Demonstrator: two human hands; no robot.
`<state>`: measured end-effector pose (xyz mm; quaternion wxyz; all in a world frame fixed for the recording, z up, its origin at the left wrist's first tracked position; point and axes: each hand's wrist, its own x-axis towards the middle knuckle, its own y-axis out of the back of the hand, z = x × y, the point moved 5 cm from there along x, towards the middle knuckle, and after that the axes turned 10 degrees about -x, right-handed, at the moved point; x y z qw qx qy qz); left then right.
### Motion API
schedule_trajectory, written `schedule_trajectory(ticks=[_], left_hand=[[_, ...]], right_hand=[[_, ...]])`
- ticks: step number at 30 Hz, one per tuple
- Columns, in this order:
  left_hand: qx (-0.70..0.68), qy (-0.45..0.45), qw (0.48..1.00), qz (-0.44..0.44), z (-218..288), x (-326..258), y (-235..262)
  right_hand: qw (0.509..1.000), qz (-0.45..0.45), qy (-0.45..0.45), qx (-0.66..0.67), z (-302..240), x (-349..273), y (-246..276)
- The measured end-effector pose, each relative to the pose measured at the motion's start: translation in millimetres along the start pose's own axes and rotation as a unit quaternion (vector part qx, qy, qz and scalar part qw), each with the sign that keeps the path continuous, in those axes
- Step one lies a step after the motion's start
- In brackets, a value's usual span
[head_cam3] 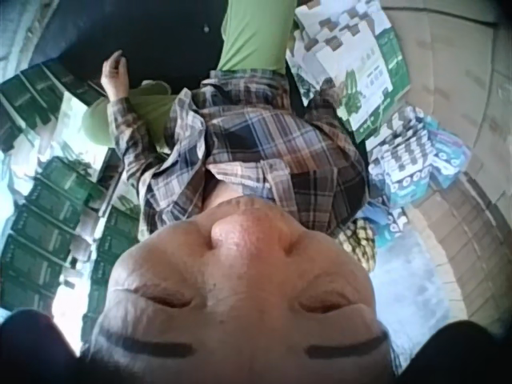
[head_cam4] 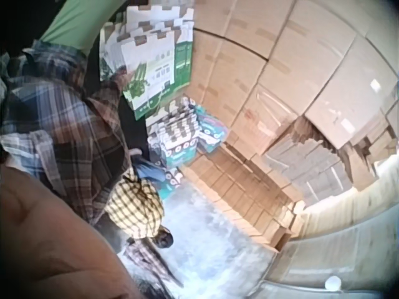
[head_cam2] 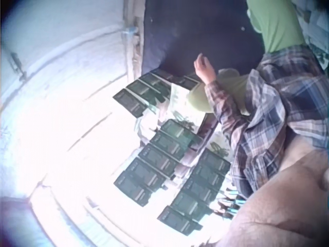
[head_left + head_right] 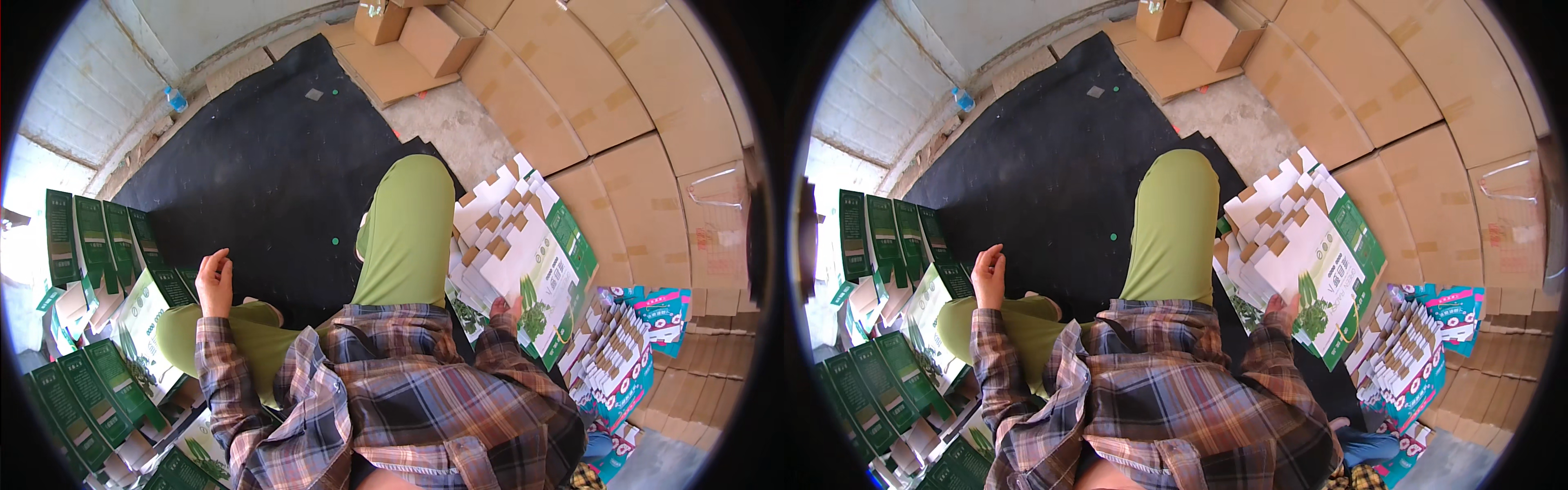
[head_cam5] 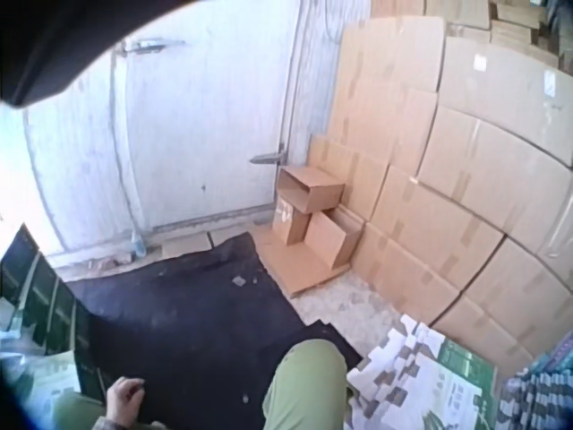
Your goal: Folding cardboard boxes into their final shape.
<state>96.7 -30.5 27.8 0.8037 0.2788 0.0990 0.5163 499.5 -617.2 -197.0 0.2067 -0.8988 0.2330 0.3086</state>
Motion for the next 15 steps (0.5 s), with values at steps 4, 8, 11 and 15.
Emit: schedule_trajectory(ticks=[4, 8, 11, 15], left_hand=[[-0.012, -0.011, 1.000, -0.009, 7, 1, -3], [-0.017, -0.015, 1.000, -0.007, 12, 2, 0], [-0.032, -0.012, 0.999, 0.001, 13, 1, 3], [-0.046, -0.003, 0.999, 0.021, 12, -1, 11]], right_hand=[[0.998, 0.042, 0.025, 0.031, -44, -48, -87], [0.996, -0.055, 0.068, 0.020, -83, -110, -156], [0.974, -0.223, 0.041, 0.005, -87, -153, -201], [0.914, -0.403, 0.015, -0.044, -85, -228, -257]])
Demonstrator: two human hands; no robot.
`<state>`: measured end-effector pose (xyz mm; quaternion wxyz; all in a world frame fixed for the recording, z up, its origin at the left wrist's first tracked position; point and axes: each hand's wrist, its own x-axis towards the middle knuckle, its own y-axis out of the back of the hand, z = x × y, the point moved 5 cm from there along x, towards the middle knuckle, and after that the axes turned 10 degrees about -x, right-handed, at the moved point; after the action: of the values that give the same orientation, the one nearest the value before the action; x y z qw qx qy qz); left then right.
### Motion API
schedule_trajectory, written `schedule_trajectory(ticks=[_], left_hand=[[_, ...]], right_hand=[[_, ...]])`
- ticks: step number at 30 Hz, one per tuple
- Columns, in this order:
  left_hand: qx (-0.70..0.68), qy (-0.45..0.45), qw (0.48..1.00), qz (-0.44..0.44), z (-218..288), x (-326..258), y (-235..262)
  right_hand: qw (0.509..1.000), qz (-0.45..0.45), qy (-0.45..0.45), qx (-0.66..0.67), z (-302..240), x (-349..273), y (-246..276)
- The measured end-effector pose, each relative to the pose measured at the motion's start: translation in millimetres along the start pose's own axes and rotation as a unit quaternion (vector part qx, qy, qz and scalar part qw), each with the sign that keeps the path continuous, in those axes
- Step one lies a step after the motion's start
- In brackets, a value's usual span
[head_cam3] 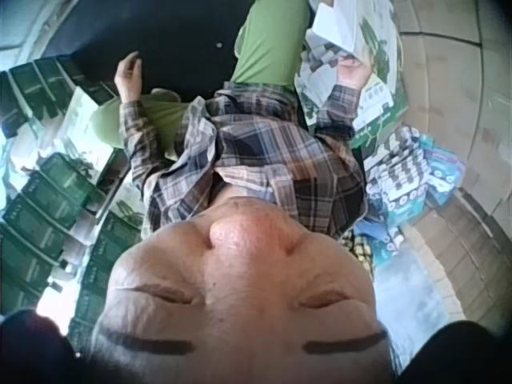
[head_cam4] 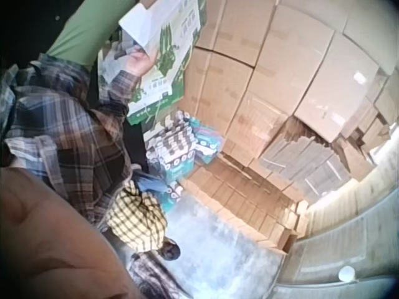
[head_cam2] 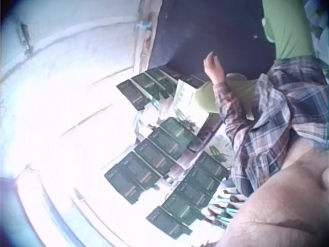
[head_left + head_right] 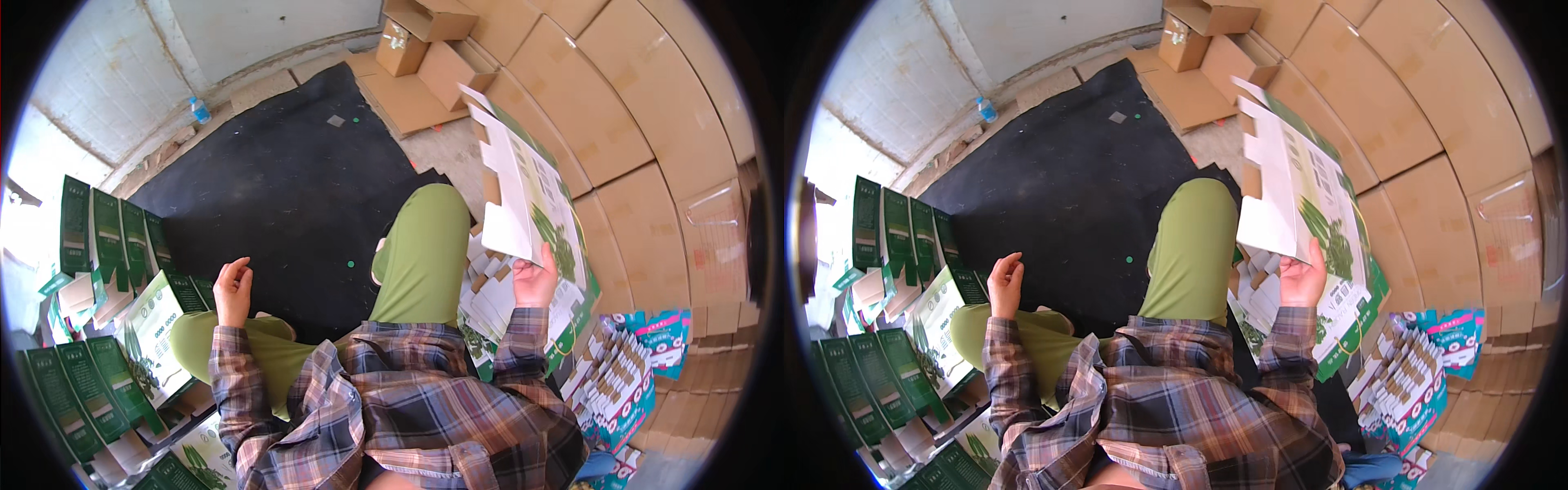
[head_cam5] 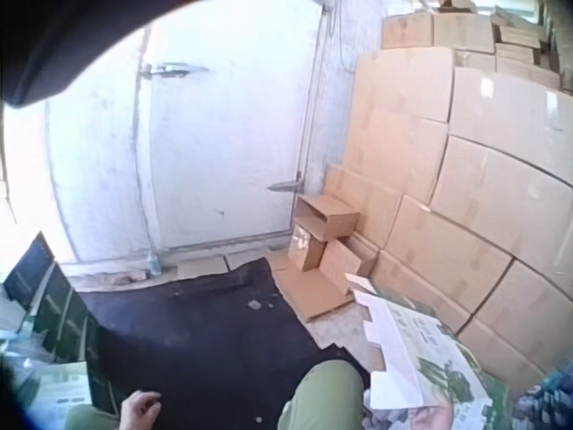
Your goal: Folding cardboard boxes into their final shape.
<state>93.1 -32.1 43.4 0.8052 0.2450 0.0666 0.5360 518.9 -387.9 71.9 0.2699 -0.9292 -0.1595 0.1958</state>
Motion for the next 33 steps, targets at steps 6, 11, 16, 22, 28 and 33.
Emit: schedule_trajectory(ticks=[6, 11, 16, 22, 28, 33], left_hand=[[-0.088, 0.060, 0.993, 0.045, -30, 3, 17], [-0.262, 0.067, 0.953, 0.136, -10, 4, 36], [-0.461, -0.014, 0.874, 0.155, -20, 7, 69], [-0.527, 0.014, 0.815, 0.242, -49, -6, 82], [-0.449, 0.075, 0.852, 0.258, -55, -9, 59], [-0.467, 0.091, 0.841, 0.257, -48, -8, 53]], right_hand=[[0.986, -0.108, -0.078, -0.101, -7, 16, -76], [0.932, -0.229, -0.187, -0.210, 9, 12, -142], [0.902, -0.243, -0.232, -0.272, 50, 40, -179], [0.826, -0.345, -0.327, -0.301, 122, 133, -200], [0.848, -0.231, -0.126, -0.459, 149, 141, -226], [0.735, -0.190, 0.239, -0.605, 161, 102, -248]])
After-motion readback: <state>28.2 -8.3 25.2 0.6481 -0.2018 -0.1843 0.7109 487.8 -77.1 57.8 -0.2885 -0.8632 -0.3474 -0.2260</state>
